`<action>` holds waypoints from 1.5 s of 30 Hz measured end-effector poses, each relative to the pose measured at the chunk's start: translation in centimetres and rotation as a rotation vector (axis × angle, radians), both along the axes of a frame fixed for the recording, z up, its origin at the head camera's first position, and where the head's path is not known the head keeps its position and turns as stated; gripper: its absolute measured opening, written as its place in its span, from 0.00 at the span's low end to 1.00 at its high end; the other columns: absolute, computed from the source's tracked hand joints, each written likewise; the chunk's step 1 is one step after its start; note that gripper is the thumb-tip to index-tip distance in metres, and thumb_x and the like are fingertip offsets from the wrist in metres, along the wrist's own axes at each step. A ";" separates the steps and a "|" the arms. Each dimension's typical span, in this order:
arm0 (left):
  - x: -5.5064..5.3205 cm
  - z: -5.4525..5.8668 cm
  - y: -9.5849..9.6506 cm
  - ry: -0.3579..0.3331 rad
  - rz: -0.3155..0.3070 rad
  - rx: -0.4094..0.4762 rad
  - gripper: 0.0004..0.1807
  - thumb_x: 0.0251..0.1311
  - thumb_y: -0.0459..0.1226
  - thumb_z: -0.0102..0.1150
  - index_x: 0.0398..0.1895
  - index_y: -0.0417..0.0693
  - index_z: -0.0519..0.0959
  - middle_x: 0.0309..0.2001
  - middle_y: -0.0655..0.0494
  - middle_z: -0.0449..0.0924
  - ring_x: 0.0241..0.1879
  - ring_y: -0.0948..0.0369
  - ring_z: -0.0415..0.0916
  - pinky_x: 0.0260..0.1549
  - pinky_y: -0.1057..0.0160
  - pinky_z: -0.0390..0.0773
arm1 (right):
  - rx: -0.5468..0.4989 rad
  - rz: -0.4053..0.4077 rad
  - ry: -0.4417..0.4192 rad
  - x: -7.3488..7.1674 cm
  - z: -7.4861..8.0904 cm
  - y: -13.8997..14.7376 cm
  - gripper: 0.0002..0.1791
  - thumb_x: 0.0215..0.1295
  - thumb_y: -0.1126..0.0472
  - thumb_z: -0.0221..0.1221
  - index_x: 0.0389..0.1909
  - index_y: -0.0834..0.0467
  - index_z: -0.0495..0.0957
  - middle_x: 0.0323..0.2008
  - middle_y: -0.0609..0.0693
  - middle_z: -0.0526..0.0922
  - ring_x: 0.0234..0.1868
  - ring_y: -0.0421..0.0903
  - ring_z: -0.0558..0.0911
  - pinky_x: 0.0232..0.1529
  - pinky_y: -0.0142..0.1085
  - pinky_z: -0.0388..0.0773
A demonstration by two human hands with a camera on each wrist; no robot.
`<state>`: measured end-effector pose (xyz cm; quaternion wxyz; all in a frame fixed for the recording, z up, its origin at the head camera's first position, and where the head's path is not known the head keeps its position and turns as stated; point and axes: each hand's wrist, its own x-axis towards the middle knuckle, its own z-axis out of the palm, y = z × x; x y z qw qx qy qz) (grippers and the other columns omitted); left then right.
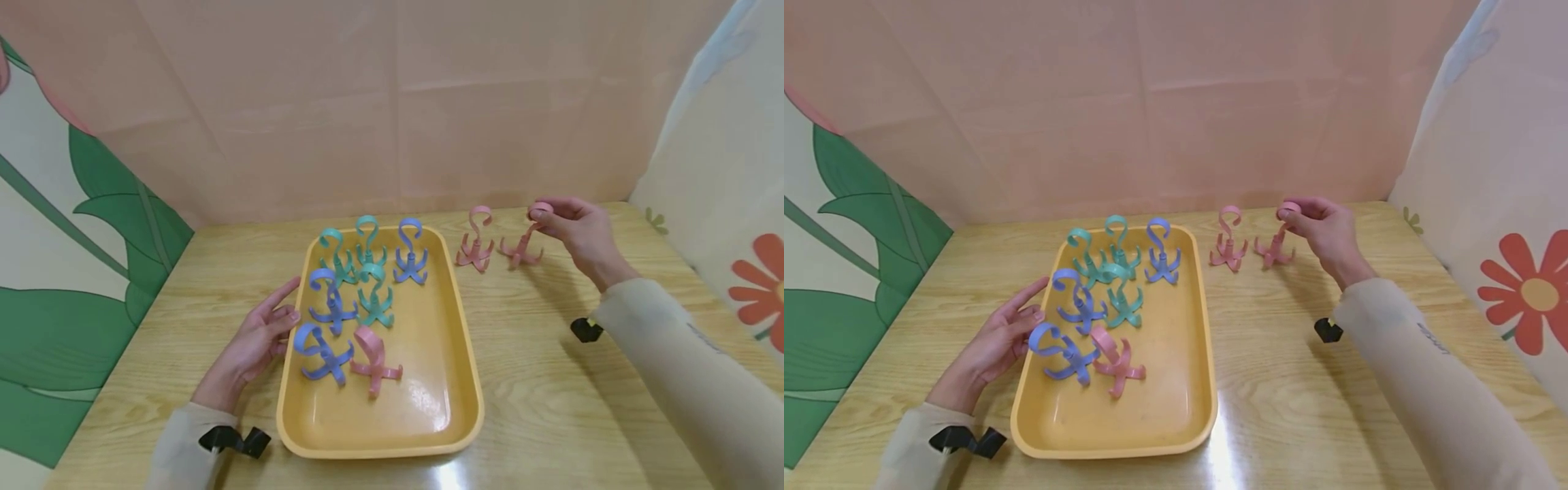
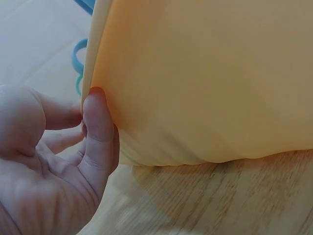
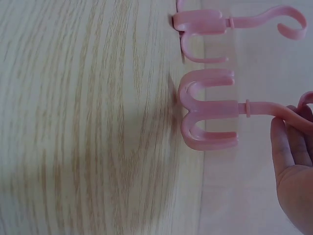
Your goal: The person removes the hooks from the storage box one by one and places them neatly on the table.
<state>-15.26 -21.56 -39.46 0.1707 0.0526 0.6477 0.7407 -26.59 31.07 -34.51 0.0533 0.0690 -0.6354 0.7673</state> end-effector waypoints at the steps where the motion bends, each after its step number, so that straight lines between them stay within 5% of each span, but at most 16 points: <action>1: 0.0 0.0 0.0 0.001 -0.001 0.000 0.36 0.76 0.32 0.48 0.82 0.53 0.48 0.41 0.51 0.76 0.35 0.59 0.82 0.30 0.60 0.86 | -0.007 0.000 0.002 -0.1 0.0 -0.1 0.17 0.62 0.71 0.66 0.52 0.70 0.81 0.43 0.55 0.88 0.43 0.47 0.87 0.47 0.38 0.83; 28: 0.1 0.0 0.0 0.003 0.000 0.007 0.36 0.76 0.32 0.48 0.82 0.52 0.48 0.40 0.52 0.75 0.33 0.61 0.81 0.28 0.63 0.85 | -0.007 0.006 0.025 -0.5 -0.7 -0.3 0.15 0.62 0.74 0.65 0.50 0.70 0.83 0.40 0.55 0.88 0.40 0.45 0.87 0.43 0.36 0.84; 34: 0.1 0.0 0.0 0.004 0.000 0.013 0.37 0.75 0.32 0.49 0.82 0.52 0.48 0.39 0.52 0.74 0.32 0.62 0.81 0.28 0.63 0.85 | 0.113 -0.016 0.016 -0.3 -0.2 -0.1 0.18 0.63 0.71 0.66 0.54 0.60 0.83 0.45 0.48 0.87 0.44 0.39 0.86 0.49 0.30 0.81; 39: 0.1 0.0 0.0 0.004 0.000 0.013 0.37 0.75 0.32 0.49 0.82 0.52 0.48 0.39 0.53 0.74 0.32 0.62 0.80 0.28 0.64 0.84 | 0.315 -0.072 -0.008 0.5 0.8 0.1 0.30 0.65 0.63 0.67 0.68 0.57 0.73 0.63 0.46 0.77 0.62 0.40 0.75 0.53 0.22 0.75; 45: 0.0 0.0 0.0 -0.003 -0.002 0.008 0.37 0.76 0.32 0.49 0.82 0.53 0.48 0.40 0.52 0.75 0.33 0.61 0.81 0.29 0.62 0.85 | 0.473 -0.155 0.040 1.8 1.9 -0.9 0.35 0.66 0.60 0.67 0.74 0.50 0.67 0.74 0.46 0.63 0.76 0.42 0.58 0.74 0.38 0.55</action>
